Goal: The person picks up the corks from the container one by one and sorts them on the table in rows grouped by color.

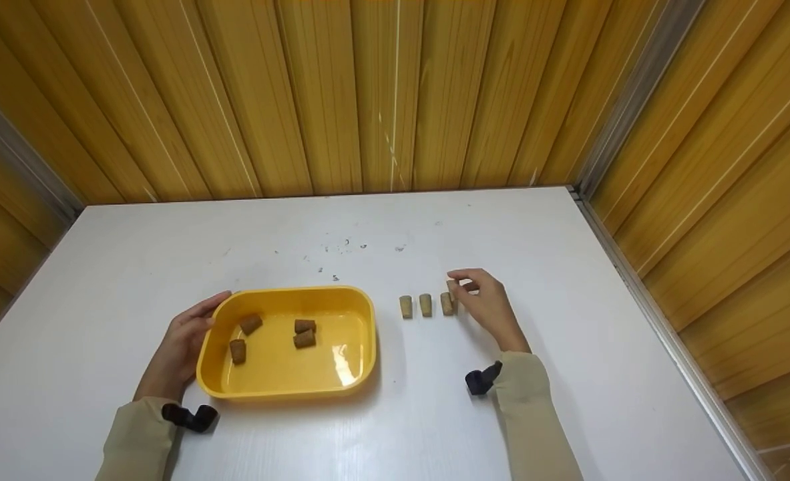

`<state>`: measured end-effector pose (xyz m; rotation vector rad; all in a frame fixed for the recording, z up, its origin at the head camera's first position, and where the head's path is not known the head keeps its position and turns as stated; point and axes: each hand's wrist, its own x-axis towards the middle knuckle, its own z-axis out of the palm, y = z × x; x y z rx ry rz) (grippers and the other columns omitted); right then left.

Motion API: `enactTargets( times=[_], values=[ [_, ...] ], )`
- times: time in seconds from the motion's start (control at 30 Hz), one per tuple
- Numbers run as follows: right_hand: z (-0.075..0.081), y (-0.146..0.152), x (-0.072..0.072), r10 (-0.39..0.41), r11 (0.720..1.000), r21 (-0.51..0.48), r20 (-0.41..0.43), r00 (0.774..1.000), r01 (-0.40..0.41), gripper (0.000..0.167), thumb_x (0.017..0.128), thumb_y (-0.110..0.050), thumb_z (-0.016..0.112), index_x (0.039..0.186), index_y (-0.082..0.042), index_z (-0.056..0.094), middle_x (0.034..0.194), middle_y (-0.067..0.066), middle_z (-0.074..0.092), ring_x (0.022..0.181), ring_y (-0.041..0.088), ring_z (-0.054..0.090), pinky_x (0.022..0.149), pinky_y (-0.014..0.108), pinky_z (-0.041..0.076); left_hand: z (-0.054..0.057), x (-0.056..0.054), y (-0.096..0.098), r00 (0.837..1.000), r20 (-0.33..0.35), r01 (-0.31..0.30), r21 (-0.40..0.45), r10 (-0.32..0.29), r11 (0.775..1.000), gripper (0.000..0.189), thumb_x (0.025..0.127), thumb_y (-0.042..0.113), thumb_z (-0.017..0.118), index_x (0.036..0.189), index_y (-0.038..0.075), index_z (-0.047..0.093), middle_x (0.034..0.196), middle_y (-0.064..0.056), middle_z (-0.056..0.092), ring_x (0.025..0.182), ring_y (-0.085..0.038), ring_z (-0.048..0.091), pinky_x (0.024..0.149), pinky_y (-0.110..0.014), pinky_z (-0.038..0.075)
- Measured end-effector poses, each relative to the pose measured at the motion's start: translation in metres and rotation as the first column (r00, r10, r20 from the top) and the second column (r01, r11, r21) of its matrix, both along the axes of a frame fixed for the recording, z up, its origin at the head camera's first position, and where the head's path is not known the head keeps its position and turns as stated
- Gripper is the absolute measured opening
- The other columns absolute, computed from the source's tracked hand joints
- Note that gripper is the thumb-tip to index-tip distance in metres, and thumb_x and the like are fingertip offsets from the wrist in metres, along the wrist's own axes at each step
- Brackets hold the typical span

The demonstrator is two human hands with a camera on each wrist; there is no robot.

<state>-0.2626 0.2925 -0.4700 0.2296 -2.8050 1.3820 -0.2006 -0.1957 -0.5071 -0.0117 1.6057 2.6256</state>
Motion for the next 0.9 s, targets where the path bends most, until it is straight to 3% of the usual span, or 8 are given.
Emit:
enactTargets(
  times=[0.37,0.73,0.9],
  values=[
    [-0.0069,0.0064,-0.001,-0.071,0.997,0.007,0.084,0.994,0.07,0.041,0.094,-0.032,0.058,0.125,-0.004,0.061,0.125,0.019,0.06,0.094,0.01,0.06,0.073,0.015,0.051,-0.002,-0.0013,-0.0004,1.0,-0.017,0.0,-0.011,-0.001,1.0,0.048,0.087,-0.01,0.042,0.134,-0.008,0.049,0.128,-0.007,0.063,0.123,-0.017,0.057,0.103,-0.026,0.046],
    [-0.007,0.009,0.0016,-0.069,0.998,0.023,0.162,0.984,0.066,0.041,0.094,-0.027,0.059,0.127,-0.002,0.059,0.125,0.02,0.06,0.097,0.012,0.061,0.075,0.014,0.049,0.0011,-0.0004,-0.0005,1.0,-0.003,0.003,-0.017,-0.003,1.0,0.048,0.087,-0.01,0.042,0.134,-0.007,0.05,0.127,-0.006,0.063,0.123,-0.016,0.056,0.103,-0.024,0.046],
    [-0.0075,0.0098,0.0017,-0.078,0.996,0.05,0.173,0.982,0.07,0.039,0.094,-0.025,0.058,0.126,-0.002,0.06,0.126,0.019,0.06,0.106,0.022,0.061,0.08,0.018,0.048,0.0005,0.0,-0.0008,1.0,-0.012,0.017,-0.007,-0.017,1.0,0.049,0.087,-0.01,0.04,0.135,-0.008,0.048,0.128,-0.006,0.063,0.122,-0.017,0.056,0.103,-0.025,0.046]
  ],
)
